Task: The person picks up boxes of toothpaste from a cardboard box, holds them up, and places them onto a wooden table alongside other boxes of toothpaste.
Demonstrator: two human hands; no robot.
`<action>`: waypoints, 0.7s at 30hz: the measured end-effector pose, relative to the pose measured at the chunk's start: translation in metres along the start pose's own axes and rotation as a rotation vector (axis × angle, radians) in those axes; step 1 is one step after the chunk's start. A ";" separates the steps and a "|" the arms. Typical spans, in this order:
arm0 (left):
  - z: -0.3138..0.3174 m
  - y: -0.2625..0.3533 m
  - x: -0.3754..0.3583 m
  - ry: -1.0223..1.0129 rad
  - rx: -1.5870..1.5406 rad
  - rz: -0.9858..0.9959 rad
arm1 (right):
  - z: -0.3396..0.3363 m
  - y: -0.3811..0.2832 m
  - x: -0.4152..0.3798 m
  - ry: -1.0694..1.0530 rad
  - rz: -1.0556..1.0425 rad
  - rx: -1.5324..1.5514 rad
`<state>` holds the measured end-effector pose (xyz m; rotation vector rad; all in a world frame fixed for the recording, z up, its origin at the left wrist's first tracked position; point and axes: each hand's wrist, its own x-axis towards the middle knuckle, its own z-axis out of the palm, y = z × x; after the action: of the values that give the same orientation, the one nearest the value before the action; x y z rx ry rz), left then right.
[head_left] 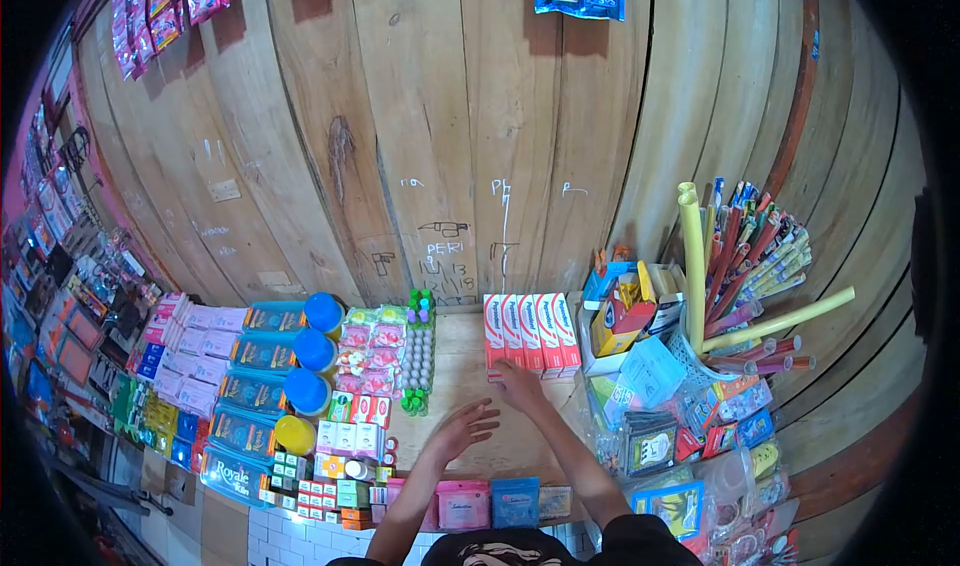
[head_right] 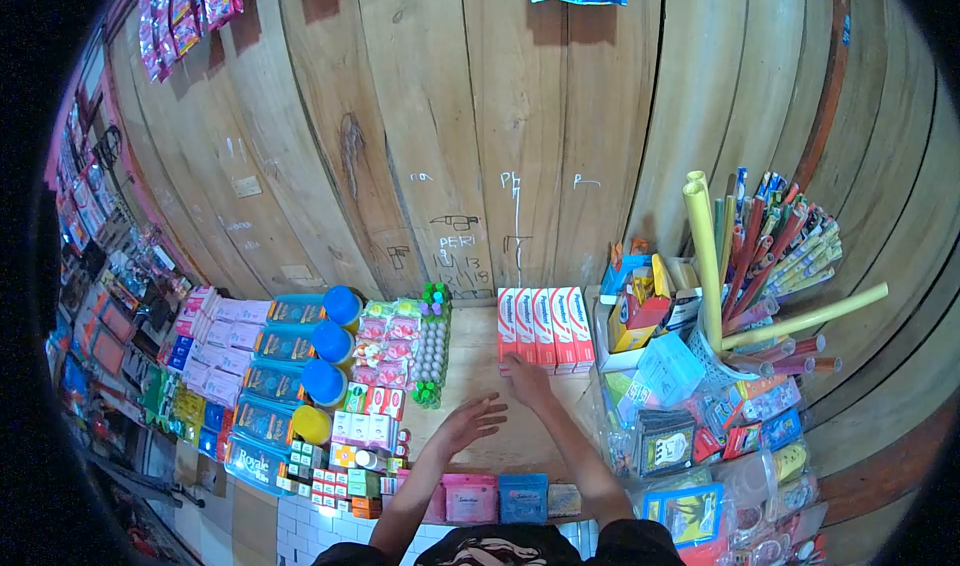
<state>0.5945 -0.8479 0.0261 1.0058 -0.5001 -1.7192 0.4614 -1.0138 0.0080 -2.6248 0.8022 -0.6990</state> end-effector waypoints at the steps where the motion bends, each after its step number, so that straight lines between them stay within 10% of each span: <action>1: 0.003 0.001 -0.009 -0.014 0.015 0.003 | -0.003 -0.005 -0.013 0.001 0.008 0.062; 12: 0.043 -0.042 -0.122 -0.194 0.025 -0.109 | -0.065 -0.080 -0.136 -0.383 0.544 1.049; 21: 0.033 -0.089 -0.170 -0.437 0.449 -0.351 | -0.068 -0.136 -0.203 -0.832 0.509 1.337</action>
<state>0.5363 -0.6633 0.0450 1.0726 -1.0787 -2.2162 0.3378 -0.7967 0.0484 -1.1874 0.4162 0.0904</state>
